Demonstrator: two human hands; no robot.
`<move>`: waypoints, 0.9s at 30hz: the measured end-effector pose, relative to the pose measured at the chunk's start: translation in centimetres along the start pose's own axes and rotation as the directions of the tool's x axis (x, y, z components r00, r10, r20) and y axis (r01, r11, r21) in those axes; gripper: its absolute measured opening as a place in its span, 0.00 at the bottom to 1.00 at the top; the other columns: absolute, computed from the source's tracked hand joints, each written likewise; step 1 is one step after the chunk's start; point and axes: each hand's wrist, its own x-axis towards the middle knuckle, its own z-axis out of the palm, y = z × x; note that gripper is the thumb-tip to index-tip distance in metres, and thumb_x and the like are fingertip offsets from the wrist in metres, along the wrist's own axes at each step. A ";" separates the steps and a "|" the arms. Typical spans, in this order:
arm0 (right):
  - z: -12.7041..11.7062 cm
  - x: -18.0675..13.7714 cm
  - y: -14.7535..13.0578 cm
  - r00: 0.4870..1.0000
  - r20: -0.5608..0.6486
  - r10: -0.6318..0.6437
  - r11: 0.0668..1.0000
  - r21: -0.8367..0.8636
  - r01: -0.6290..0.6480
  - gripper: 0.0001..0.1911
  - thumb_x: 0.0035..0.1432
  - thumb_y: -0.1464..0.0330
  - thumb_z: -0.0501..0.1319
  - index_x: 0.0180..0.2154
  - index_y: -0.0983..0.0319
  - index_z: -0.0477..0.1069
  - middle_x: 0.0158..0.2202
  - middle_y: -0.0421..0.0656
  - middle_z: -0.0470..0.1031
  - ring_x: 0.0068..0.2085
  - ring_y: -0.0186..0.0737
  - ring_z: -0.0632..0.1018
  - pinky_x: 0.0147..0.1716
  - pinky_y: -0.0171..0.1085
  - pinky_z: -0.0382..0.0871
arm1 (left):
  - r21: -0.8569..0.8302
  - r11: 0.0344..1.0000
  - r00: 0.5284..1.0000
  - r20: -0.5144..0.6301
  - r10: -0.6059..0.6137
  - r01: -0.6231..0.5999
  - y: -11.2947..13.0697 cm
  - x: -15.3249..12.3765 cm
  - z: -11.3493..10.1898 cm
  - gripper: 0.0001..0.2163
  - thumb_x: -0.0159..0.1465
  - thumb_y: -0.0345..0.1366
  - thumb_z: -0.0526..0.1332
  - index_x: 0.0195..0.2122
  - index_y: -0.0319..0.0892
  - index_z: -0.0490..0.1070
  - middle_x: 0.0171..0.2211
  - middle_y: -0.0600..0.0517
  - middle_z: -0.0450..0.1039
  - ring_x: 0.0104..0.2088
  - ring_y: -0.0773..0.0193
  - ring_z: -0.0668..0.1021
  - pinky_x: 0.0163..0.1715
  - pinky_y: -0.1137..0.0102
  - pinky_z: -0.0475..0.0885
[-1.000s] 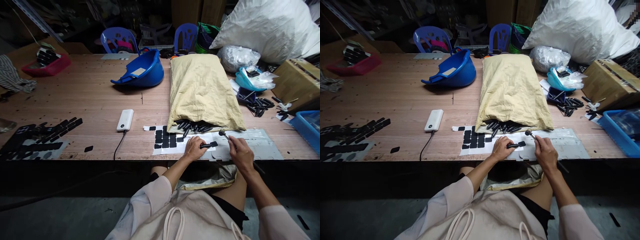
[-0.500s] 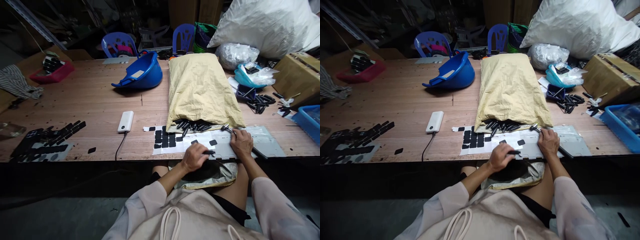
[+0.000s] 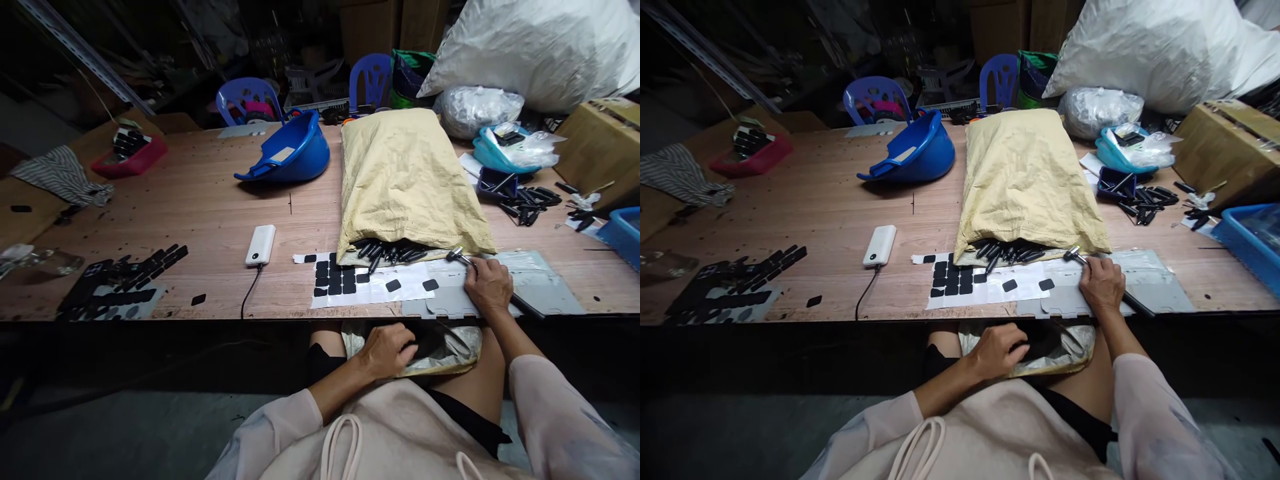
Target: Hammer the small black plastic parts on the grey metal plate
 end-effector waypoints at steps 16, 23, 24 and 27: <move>-0.1 0.0 -0.3 1.000 0.004 0.014 1.000 -0.006 -0.014 0.16 0.67 0.62 0.54 0.46 0.61 0.77 0.41 0.51 0.73 0.41 0.47 0.66 0.38 0.42 0.53 | 0.077 0.776 0.731 -0.404 -0.550 0.626 -4.7 5.1 -8.3 0.01 0.66 0.35 0.66 0.37 0.45 0.75 0.41 0.51 0.75 0.40 0.61 0.78 0.38 0.69 0.69; -0.3 0.0 -0.5 0.999 0.034 0.034 0.999 0.001 -0.034 0.17 0.67 0.62 0.53 0.48 0.61 0.77 0.42 0.52 0.73 0.42 0.48 0.67 0.39 0.43 0.53 | 0.046 0.797 0.691 -0.530 -0.492 0.602 -4.6 4.6 -7.4 0.08 0.62 0.38 0.70 0.35 0.45 0.71 0.36 0.53 0.73 0.38 0.61 0.76 0.36 0.70 0.67; -0.3 0.0 -0.5 0.999 0.037 0.034 0.999 0.003 -0.034 0.17 0.67 0.62 0.53 0.48 0.61 0.77 0.42 0.52 0.73 0.42 0.48 0.67 0.39 0.43 0.53 | 0.025 0.785 0.660 -0.559 -0.502 0.619 -4.8 5.1 -7.5 0.10 0.61 0.40 0.70 0.36 0.44 0.71 0.36 0.52 0.73 0.37 0.61 0.76 0.35 0.70 0.67; -0.2 0.0 -0.4 0.999 0.035 0.031 0.999 0.010 -0.031 0.17 0.66 0.63 0.54 0.48 0.62 0.77 0.42 0.52 0.73 0.41 0.48 0.66 0.39 0.43 0.53 | -0.019 0.743 0.605 -0.567 -0.559 0.669 -5.3 6.3 -8.0 0.10 0.61 0.42 0.70 0.34 0.44 0.71 0.35 0.52 0.74 0.35 0.60 0.76 0.33 0.69 0.66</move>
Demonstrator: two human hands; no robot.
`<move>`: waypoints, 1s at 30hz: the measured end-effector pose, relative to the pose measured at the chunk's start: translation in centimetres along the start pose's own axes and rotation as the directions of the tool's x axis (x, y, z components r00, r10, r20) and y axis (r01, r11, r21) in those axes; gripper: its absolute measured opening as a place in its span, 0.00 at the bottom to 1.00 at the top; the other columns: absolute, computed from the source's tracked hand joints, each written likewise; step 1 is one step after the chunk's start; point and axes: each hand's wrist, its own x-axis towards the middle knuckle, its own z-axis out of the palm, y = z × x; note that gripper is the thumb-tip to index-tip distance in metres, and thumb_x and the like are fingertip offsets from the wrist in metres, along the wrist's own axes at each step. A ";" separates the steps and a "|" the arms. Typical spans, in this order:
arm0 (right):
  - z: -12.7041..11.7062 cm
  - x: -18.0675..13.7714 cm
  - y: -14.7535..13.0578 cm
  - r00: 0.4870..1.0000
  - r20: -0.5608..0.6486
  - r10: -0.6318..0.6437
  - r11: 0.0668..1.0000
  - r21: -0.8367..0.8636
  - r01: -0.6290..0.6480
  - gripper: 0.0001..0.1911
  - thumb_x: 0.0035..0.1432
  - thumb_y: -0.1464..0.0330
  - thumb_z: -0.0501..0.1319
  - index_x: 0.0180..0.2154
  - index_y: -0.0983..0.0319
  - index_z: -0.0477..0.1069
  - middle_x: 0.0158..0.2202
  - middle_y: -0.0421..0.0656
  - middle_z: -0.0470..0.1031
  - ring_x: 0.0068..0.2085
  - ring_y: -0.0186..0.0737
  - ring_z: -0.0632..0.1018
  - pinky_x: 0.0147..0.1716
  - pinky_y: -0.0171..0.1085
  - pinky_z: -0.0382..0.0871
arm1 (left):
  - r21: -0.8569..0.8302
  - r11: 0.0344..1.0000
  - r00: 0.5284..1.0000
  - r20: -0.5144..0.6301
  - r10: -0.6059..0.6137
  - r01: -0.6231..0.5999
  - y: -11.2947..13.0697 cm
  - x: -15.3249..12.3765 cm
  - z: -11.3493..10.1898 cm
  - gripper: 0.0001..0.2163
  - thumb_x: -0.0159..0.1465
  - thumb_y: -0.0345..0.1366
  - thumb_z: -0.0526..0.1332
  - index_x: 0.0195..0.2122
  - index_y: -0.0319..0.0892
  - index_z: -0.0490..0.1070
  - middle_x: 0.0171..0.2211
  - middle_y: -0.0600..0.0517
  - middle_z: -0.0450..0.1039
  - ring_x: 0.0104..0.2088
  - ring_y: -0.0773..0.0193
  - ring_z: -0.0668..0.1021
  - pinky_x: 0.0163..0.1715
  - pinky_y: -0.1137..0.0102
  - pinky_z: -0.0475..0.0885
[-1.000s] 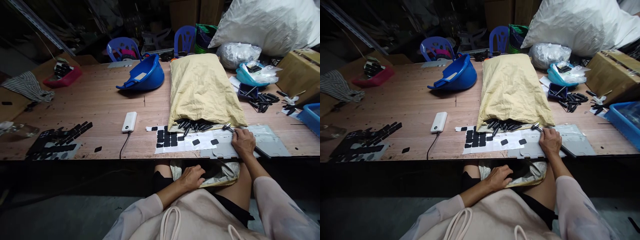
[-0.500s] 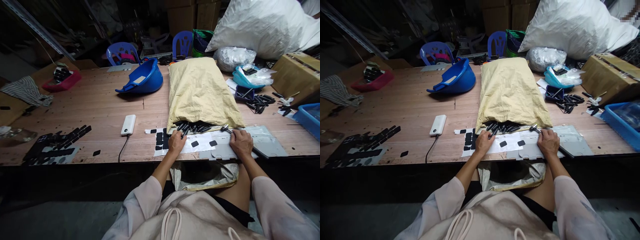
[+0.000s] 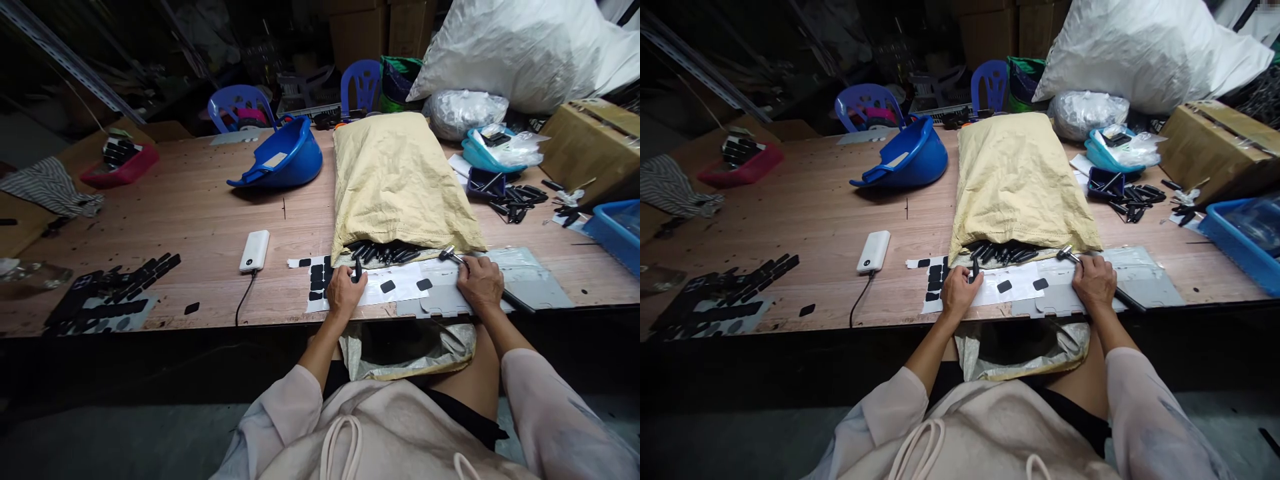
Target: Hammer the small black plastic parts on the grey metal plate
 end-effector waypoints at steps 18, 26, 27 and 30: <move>0.1 -0.2 -0.1 1.000 -0.026 -0.012 1.000 0.007 0.012 0.15 0.66 0.63 0.55 0.47 0.61 0.77 0.41 0.50 0.73 0.41 0.47 0.66 0.39 0.42 0.53 | -0.146 0.798 0.765 0.228 0.602 -0.585 5.0 -3.9 5.7 0.07 0.65 0.39 0.68 0.43 0.45 0.76 0.41 0.49 0.76 0.44 0.55 0.76 0.46 0.63 0.73; 0.1 -0.2 -0.1 1.000 -0.020 -0.006 1.000 0.002 0.006 0.13 0.66 0.64 0.56 0.46 0.60 0.77 0.41 0.50 0.73 0.41 0.46 0.66 0.39 0.42 0.53 | -0.262 0.800 0.778 0.208 0.593 -0.540 4.2 -3.7 5.9 0.15 0.60 0.35 0.70 0.48 0.45 0.77 0.40 0.50 0.76 0.43 0.56 0.77 0.48 0.62 0.74; 0.1 -0.2 -0.1 1.000 -0.020 -0.006 1.000 0.001 0.006 0.13 0.66 0.64 0.56 0.46 0.60 0.77 0.41 0.50 0.73 0.41 0.46 0.66 0.39 0.42 0.54 | -0.262 0.796 0.773 0.210 0.598 -0.545 4.2 -3.7 5.9 0.15 0.60 0.35 0.70 0.48 0.45 0.77 0.40 0.50 0.76 0.43 0.56 0.77 0.48 0.62 0.73; 0.2 -0.2 0.0 1.000 -0.026 -0.008 1.000 0.001 0.008 0.14 0.66 0.64 0.56 0.46 0.60 0.77 0.41 0.50 0.73 0.41 0.46 0.66 0.39 0.41 0.54 | -0.257 0.788 0.761 0.217 0.611 -0.559 4.2 -3.7 6.0 0.14 0.60 0.36 0.71 0.48 0.46 0.77 0.41 0.49 0.76 0.44 0.55 0.77 0.49 0.62 0.73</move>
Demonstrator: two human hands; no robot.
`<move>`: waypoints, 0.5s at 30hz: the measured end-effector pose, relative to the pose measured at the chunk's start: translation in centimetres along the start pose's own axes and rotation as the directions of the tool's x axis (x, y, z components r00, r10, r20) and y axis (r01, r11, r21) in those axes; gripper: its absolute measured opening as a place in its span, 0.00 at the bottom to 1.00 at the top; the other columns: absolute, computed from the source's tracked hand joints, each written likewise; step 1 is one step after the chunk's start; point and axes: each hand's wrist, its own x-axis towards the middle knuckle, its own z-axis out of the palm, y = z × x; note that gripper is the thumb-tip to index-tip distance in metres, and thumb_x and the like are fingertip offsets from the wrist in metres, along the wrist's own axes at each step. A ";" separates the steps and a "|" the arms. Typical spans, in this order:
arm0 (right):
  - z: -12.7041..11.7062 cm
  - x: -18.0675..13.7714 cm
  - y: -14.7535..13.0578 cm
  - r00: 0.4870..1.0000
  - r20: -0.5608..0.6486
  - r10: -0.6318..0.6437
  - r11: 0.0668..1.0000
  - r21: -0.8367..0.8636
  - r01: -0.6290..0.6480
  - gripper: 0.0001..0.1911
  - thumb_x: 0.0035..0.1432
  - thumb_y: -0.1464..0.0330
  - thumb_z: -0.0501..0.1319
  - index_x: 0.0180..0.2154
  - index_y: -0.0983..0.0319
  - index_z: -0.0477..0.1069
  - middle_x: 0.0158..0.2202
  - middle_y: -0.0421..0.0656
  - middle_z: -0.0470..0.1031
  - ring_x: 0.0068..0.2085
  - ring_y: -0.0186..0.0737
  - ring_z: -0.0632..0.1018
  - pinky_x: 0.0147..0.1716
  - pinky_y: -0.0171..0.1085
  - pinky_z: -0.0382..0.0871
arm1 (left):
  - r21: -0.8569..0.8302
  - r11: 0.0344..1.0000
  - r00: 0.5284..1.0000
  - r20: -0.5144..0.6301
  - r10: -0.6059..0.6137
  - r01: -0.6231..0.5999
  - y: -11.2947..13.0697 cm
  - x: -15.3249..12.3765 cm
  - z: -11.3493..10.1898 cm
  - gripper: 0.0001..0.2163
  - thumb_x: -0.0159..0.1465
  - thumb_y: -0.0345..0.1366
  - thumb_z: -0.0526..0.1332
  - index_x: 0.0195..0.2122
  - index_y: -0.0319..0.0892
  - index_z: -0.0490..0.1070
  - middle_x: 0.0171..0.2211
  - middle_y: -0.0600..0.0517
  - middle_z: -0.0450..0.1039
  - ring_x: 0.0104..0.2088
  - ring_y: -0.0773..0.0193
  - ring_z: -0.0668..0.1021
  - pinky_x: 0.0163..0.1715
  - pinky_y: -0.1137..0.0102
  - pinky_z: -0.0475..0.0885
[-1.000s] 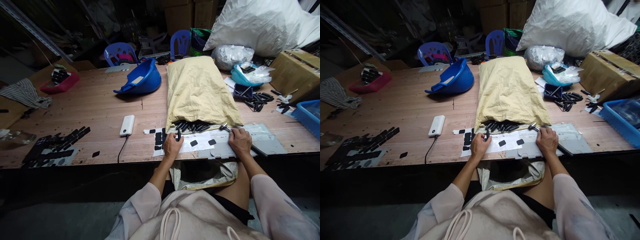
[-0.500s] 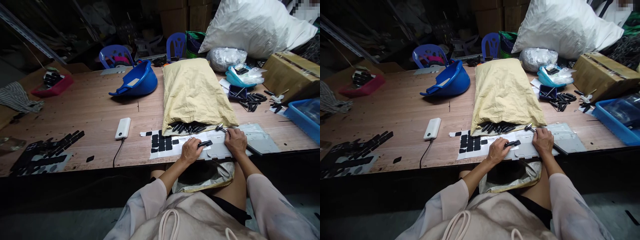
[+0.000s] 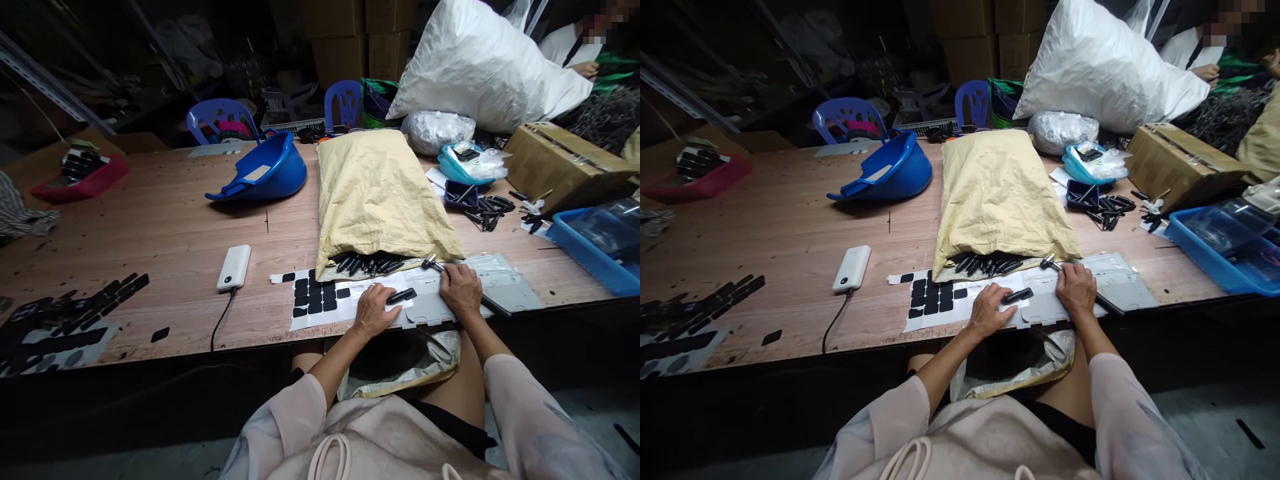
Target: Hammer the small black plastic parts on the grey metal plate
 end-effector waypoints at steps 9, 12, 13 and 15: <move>0.2 -0.1 0.1 1.000 -0.009 -0.004 1.000 0.010 0.004 0.13 0.63 0.66 0.58 0.47 0.61 0.77 0.42 0.49 0.72 0.41 0.46 0.65 0.40 0.42 0.54 | 0.004 1.000 1.000 0.006 0.000 0.000 0.0 0.0 -0.2 0.11 0.63 0.36 0.69 0.46 0.46 0.78 0.41 0.49 0.76 0.44 0.56 0.77 0.48 0.62 0.73; 0.3 -0.1 0.2 1.000 -0.010 -0.001 1.000 0.017 0.001 0.14 0.61 0.66 0.59 0.47 0.60 0.76 0.42 0.49 0.72 0.41 0.46 0.65 0.40 0.42 0.55 | 0.005 1.000 1.000 0.014 -0.001 0.001 0.0 0.1 -0.1 0.09 0.64 0.35 0.68 0.45 0.46 0.79 0.40 0.49 0.76 0.44 0.56 0.77 0.48 0.62 0.73; 0.3 -0.1 0.2 1.000 -0.010 0.001 1.000 0.019 -0.001 0.14 0.61 0.66 0.59 0.47 0.60 0.76 0.42 0.50 0.72 0.41 0.46 0.65 0.40 0.42 0.55 | 0.007 1.000 1.000 0.015 -0.004 0.004 0.0 0.1 -0.1 0.09 0.64 0.35 0.68 0.46 0.45 0.79 0.40 0.49 0.76 0.43 0.56 0.77 0.48 0.62 0.74; 0.3 -0.1 0.1 1.000 -0.008 0.005 1.000 0.021 -0.005 0.14 0.62 0.66 0.58 0.47 0.61 0.76 0.42 0.50 0.72 0.41 0.46 0.65 0.40 0.42 0.54 | 0.011 1.000 1.000 0.012 -0.008 0.007 -0.1 0.1 0.0 0.09 0.64 0.35 0.68 0.46 0.45 0.79 0.39 0.49 0.76 0.43 0.56 0.77 0.48 0.62 0.74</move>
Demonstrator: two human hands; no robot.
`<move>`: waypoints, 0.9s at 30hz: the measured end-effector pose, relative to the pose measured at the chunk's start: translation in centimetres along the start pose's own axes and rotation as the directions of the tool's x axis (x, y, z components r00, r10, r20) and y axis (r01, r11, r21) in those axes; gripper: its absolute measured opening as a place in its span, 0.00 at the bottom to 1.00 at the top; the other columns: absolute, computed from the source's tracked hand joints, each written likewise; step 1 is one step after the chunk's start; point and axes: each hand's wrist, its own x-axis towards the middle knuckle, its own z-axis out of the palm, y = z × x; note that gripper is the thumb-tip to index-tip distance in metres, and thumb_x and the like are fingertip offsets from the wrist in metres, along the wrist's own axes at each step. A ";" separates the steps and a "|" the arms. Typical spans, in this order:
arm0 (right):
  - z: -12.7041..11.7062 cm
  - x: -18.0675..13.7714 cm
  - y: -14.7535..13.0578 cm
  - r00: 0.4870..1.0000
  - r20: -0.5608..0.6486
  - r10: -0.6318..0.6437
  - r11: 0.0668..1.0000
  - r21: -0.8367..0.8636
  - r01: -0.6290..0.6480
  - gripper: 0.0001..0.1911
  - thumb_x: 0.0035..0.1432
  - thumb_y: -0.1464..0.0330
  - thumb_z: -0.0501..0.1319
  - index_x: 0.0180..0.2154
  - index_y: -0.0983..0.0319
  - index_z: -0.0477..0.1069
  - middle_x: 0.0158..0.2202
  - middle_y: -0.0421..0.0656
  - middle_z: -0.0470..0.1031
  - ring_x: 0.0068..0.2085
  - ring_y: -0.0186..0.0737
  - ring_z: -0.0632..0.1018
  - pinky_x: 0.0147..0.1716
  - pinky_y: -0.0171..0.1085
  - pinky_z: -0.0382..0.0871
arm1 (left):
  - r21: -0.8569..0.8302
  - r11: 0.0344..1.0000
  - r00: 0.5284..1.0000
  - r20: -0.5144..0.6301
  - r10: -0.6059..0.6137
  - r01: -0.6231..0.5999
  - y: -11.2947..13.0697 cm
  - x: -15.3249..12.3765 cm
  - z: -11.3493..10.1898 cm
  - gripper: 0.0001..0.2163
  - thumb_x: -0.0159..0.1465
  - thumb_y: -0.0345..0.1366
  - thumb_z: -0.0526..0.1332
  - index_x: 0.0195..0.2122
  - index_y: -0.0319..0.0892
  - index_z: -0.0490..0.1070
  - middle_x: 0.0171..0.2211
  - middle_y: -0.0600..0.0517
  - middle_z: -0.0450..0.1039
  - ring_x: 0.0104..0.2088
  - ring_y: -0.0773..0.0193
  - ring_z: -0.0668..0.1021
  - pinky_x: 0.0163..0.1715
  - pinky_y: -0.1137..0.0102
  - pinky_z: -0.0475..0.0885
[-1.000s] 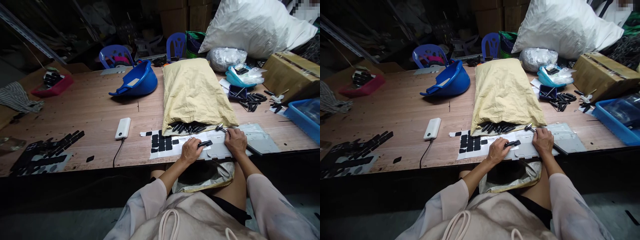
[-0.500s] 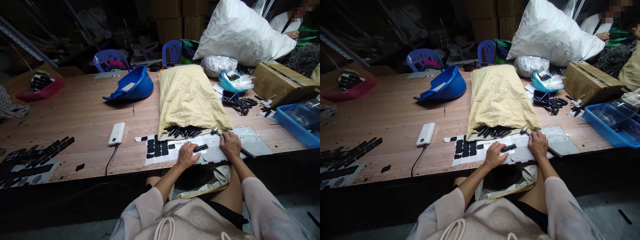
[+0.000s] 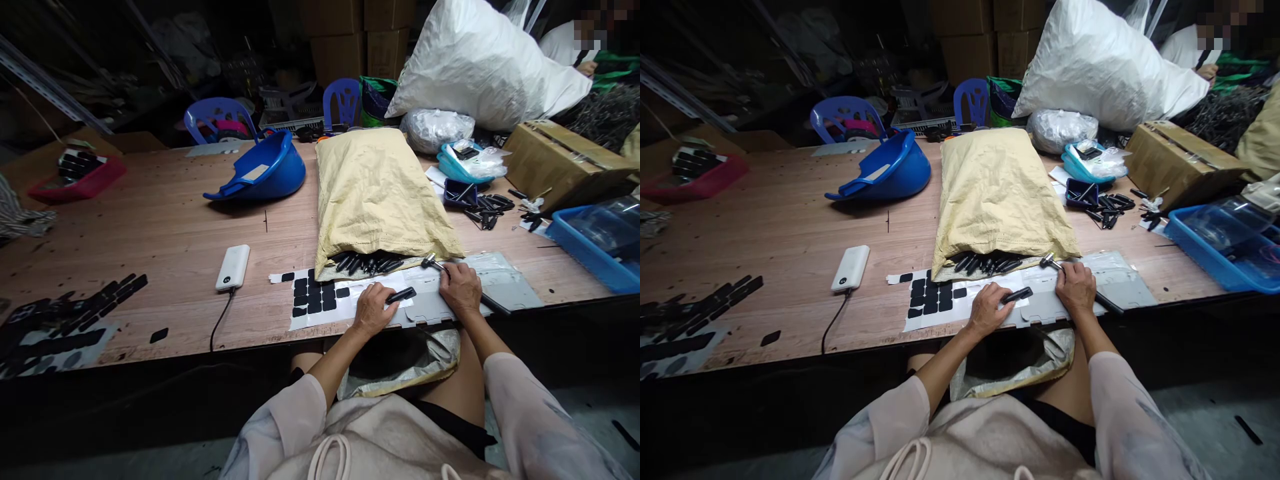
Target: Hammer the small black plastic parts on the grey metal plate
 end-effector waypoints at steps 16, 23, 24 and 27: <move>-0.7 0.5 0.1 0.996 0.083 0.029 0.999 0.017 -0.030 0.18 0.67 0.61 0.54 0.48 0.60 0.78 0.44 0.52 0.74 0.43 0.50 0.68 0.41 0.44 0.57 | -0.009 0.999 0.999 0.010 -0.036 0.036 0.1 0.4 0.0 0.08 0.65 0.36 0.68 0.45 0.46 0.79 0.39 0.50 0.76 0.44 0.57 0.77 0.49 0.63 0.74; -3.2 -1.7 -1.0 0.999 -0.041 -0.013 0.953 0.303 0.025 0.16 0.68 0.62 0.55 0.48 0.58 0.78 0.41 0.49 0.76 0.43 0.48 0.73 0.44 0.45 0.67 | -0.031 0.999 0.999 0.006 -0.035 0.035 -0.3 0.6 0.3 0.09 0.66 0.38 0.68 0.47 0.47 0.81 0.39 0.50 0.75 0.43 0.58 0.77 0.48 0.64 0.74; -3.7 -2.7 -1.6 0.997 -0.068 -0.032 0.927 0.370 0.055 0.16 0.69 0.61 0.54 0.49 0.58 0.77 0.41 0.48 0.76 0.44 0.47 0.74 0.45 0.44 0.69 | -0.032 0.999 0.999 0.008 -0.033 0.033 -0.3 0.6 0.3 0.09 0.67 0.38 0.68 0.47 0.47 0.81 0.39 0.50 0.75 0.43 0.58 0.77 0.47 0.64 0.74; -4.9 -5.8 -3.5 0.995 -0.033 -0.096 0.854 0.511 0.099 0.15 0.71 0.61 0.54 0.49 0.57 0.77 0.40 0.46 0.78 0.43 0.45 0.78 0.45 0.43 0.72 | -0.031 0.999 0.999 0.025 -0.028 0.029 -0.3 0.6 0.2 0.10 0.67 0.38 0.67 0.49 0.47 0.80 0.40 0.50 0.75 0.44 0.59 0.77 0.48 0.65 0.74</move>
